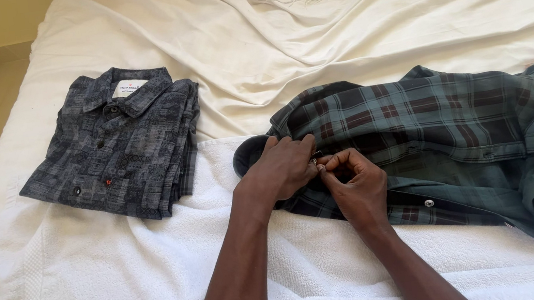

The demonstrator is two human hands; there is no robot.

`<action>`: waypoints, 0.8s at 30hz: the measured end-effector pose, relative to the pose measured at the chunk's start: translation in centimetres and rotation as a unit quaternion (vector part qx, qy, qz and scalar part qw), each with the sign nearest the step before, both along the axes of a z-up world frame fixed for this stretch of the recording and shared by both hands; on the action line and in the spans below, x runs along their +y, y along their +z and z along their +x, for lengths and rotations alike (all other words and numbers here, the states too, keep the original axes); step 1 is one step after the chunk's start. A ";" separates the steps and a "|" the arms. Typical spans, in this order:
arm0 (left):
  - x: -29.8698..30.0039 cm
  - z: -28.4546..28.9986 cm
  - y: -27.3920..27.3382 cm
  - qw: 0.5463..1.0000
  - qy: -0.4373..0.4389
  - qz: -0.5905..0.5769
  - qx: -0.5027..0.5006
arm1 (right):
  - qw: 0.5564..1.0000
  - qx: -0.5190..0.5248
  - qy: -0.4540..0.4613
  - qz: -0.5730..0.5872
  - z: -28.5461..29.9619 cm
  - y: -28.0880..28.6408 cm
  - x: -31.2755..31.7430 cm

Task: The person folds a dark patterned shirt on a bed, smoothing the fabric and aligning the edges. They then button a green plaid shirt and fold it neatly, placing it beside the first shirt.

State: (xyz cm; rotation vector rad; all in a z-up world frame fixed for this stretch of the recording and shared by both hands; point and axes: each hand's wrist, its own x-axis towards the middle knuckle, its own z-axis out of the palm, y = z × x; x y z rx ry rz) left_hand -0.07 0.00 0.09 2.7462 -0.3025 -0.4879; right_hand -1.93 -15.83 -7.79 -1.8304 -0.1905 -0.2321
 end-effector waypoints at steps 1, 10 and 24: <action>0.0 -0.1 0.1 1.000 0.000 -0.013 -0.010 | 1.000 0.003 -0.004 -0.004 0.0 0.2 0.0; 0.3 0.1 -0.5 0.995 -0.037 -0.048 -0.076 | 0.997 -0.022 -0.031 -0.063 0.0 1.1 0.4; 0.5 -0.2 0.9 0.984 0.052 -0.105 -0.138 | 0.990 -0.074 0.083 -0.093 1.3 1.4 -0.2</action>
